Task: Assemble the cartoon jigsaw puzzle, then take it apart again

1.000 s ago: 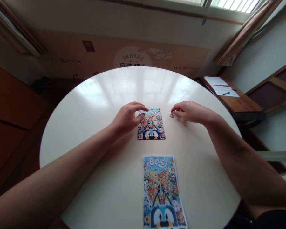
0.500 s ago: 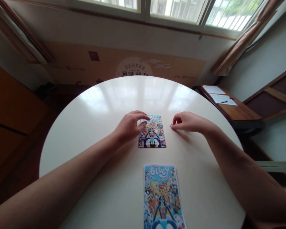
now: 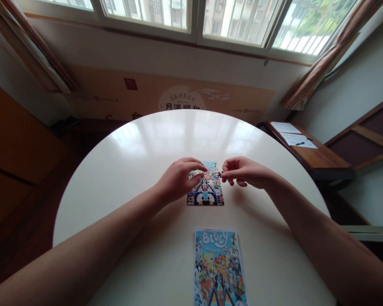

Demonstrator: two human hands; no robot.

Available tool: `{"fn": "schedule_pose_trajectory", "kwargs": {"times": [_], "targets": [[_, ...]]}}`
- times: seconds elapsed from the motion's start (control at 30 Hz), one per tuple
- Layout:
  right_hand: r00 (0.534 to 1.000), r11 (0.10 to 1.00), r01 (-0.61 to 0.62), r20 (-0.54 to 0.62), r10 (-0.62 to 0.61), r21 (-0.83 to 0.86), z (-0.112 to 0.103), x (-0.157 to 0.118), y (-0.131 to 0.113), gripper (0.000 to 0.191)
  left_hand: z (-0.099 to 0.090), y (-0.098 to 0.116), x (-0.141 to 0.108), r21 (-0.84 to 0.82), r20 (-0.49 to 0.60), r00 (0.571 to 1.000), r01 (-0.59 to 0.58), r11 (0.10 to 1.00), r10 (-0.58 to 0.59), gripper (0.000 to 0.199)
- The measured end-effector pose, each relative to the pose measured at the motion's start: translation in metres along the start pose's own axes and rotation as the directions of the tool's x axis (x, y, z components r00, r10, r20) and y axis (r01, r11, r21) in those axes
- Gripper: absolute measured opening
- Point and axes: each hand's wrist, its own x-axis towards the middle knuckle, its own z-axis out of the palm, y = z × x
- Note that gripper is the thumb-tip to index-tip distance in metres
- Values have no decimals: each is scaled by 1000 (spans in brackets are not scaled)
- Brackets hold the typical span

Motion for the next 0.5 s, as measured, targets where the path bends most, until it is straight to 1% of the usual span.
{"fn": "schedule_pose_trajectory", "kwargs": {"times": [0.1, 0.23, 0.37, 0.5], "targets": [[999, 995, -2, 42, -2, 98, 10, 3, 1, 30, -1, 6, -1, -11, -9, 999, -32, 999, 32, 16], [998, 981, -6, 63, -7, 196, 20, 2, -2, 28, -2, 11, -1, -57, -23, 995, -95, 994, 94, 15], [998, 971, -11, 62, -4, 237, 23, 1, -3, 30, -3, 12, -1, -92, -47, 989, -143, 985, 139, 15], [997, 967, -16, 79, -5, 256, 21, 0, -3, 29, -2, 11, -2, -103, -36, 985, -170, 980, 167, 20]]}}
